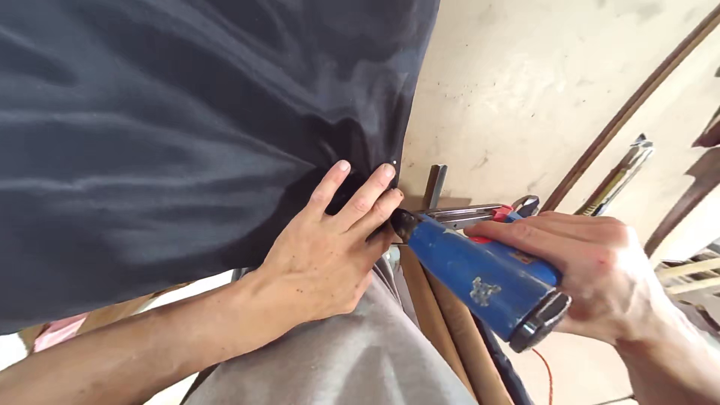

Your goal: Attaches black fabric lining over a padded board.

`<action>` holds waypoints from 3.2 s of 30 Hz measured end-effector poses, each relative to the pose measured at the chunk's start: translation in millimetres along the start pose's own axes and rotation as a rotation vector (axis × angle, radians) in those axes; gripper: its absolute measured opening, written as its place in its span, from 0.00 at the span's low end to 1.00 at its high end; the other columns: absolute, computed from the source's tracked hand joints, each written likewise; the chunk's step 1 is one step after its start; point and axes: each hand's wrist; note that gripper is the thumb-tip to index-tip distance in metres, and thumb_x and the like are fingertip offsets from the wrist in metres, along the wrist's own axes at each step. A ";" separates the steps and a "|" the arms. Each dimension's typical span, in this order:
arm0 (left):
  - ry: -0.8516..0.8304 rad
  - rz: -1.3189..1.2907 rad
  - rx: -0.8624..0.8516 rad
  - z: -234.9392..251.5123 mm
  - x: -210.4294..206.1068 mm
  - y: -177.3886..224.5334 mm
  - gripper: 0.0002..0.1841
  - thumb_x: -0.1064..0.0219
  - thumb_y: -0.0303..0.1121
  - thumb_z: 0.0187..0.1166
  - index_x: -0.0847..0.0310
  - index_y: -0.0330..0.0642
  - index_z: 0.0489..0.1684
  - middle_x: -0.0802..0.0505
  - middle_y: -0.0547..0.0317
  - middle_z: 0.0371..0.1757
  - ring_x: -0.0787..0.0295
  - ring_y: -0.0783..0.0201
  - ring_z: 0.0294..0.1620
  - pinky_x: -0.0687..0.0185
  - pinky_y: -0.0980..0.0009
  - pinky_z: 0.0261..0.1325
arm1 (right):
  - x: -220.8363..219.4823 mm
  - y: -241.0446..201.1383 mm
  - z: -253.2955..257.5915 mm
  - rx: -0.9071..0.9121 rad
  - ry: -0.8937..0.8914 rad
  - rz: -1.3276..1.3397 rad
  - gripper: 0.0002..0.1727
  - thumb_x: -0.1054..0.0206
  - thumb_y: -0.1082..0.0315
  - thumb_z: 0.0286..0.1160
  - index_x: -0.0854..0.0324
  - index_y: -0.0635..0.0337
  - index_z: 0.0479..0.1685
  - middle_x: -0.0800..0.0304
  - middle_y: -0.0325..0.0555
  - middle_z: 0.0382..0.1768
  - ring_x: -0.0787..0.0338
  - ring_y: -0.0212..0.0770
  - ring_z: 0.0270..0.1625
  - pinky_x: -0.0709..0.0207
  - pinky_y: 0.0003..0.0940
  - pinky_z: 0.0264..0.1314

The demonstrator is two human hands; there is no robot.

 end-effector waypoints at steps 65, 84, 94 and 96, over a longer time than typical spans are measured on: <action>-0.143 0.143 -0.472 140.1 227.8 -157.7 0.10 0.33 0.37 0.83 0.08 0.44 0.51 0.05 0.55 0.63 0.18 0.45 0.77 0.39 0.36 0.87 | -131.2 -50.1 82.3 -0.470 1.103 0.782 0.18 0.31 0.59 0.78 0.13 0.64 0.55 0.09 0.46 0.43 0.11 0.31 0.41 0.15 0.26 0.42; -0.596 0.300 -0.565 107.1 175.0 -49.4 0.09 0.40 0.16 0.81 0.14 0.29 0.47 0.18 0.55 0.23 0.24 0.58 0.28 0.27 0.62 0.68 | -173.1 -45.8 48.4 -0.247 0.887 0.733 0.09 0.30 0.59 0.77 0.16 0.54 0.37 0.10 0.45 0.33 0.12 0.41 0.37 0.20 0.32 0.39; -0.750 0.255 -0.362 114.8 205.8 -63.1 0.13 0.45 0.20 0.86 0.17 0.31 0.60 0.15 0.47 0.26 0.17 0.50 0.27 0.19 0.47 0.64 | -146.1 -37.4 68.7 -0.208 0.864 0.692 0.14 0.28 0.55 0.76 0.16 0.54 0.50 0.10 0.47 0.41 0.12 0.42 0.44 0.20 0.32 0.46; -0.811 0.243 -0.249 139.0 222.3 -78.1 0.13 0.44 0.28 0.87 0.14 0.37 0.60 0.12 0.49 0.25 0.13 0.50 0.28 0.19 0.41 0.62 | -130.6 -37.9 87.4 -0.196 0.867 0.657 0.19 0.28 0.52 0.75 0.16 0.54 0.57 0.09 0.49 0.47 0.11 0.44 0.49 0.20 0.35 0.50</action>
Point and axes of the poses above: each hand's wrist, its own z-axis towards the middle knuckle, its own x-axis out of the back of the hand, y = z × x
